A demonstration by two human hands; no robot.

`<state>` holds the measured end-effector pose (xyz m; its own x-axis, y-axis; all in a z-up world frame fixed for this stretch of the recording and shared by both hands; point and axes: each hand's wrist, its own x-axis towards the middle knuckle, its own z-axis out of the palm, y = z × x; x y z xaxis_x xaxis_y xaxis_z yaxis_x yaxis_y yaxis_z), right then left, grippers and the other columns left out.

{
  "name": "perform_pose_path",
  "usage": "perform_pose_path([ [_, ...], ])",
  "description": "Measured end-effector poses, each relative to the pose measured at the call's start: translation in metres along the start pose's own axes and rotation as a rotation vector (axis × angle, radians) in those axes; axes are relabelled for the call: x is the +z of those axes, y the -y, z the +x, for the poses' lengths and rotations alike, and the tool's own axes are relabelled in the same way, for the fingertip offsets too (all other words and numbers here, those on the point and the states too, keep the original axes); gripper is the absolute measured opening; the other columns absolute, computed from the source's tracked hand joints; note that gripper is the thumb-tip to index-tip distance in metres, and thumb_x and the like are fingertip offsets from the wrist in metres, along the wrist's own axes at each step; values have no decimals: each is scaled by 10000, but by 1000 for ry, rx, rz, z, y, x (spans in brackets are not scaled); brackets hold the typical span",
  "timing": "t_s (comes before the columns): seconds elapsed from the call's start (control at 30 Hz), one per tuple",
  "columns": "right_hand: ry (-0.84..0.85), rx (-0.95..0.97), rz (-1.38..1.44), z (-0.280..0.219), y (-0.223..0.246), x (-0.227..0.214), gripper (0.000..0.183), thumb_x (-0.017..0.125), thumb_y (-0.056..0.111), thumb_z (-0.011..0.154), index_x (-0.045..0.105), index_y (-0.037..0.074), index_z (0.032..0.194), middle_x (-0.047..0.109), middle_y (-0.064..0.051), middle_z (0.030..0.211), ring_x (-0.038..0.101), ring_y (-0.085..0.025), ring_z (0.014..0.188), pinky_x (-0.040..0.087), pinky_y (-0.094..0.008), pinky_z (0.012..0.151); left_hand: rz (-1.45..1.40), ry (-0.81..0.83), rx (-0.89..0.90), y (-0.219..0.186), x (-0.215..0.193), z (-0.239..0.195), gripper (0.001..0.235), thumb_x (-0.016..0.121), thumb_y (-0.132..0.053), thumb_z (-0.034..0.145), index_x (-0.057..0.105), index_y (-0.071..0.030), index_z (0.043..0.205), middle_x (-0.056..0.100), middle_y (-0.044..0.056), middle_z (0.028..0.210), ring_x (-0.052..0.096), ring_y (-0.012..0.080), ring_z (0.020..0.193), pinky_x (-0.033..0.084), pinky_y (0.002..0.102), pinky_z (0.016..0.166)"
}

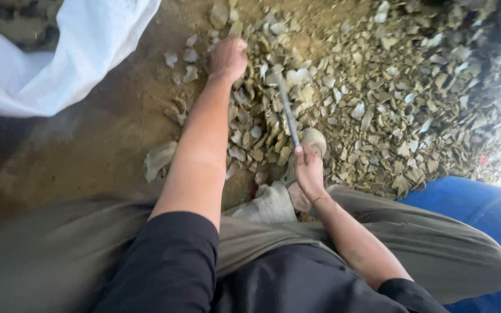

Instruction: The person sits on the ground and uses a metal rod to push and gather shell fragments into a pile. They then use their hands to collect the fragments and place them into a white sack nearby.

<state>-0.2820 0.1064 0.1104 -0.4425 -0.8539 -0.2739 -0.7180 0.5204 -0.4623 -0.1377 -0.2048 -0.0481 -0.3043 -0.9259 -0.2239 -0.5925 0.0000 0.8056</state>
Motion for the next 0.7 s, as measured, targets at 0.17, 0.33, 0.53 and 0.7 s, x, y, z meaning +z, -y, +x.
perform_pose_path([
  [0.17, 152, 234, 4, -1, -16, 12, 439, 471, 400, 1076, 747, 62, 1028, 707, -220, 873, 690, -419, 868, 529, -496, 791, 78, -56, 30, -4, 2, -14, 219, 653, -39, 903, 763, -133, 1067, 684, 159, 1210, 618, 350, 1184, 500, 460, 1012],
  [0.33, 167, 276, 100, 8, -9, 12, 449, 460, 403, 1065, 762, 82, 978, 663, -182, 726, 673, -344, 710, 532, -464, 699, 189, -126, -54, 3, -4, 7, 520, 691, 8, 763, 631, -125, 1262, 527, 156, 1392, 480, 344, 1333, 409, 452, 1111],
  [0.53, 155, 87, 33, 36, 4, 9, 434, 475, 381, 1093, 757, 73, 975, 609, -51, 698, 568, -190, 602, 478, -395, 569, 125, -121, -193, 19, -13, 44, 602, 661, -41, 909, 486, -140, 1476, 414, 135, 1588, 345, 348, 1510, 348, 430, 1239],
  [0.7, 229, 547, 491, 38, 8, -14, 388, 513, 366, 1101, 740, 64, 1014, 450, 17, 611, 358, -103, 435, 269, -312, 384, 197, 22, -163, 8, -24, 59, 710, 741, -175, 884, 413, -165, 1515, 298, 185, 1607, 228, 374, 1498, 251, 499, 1212],
])
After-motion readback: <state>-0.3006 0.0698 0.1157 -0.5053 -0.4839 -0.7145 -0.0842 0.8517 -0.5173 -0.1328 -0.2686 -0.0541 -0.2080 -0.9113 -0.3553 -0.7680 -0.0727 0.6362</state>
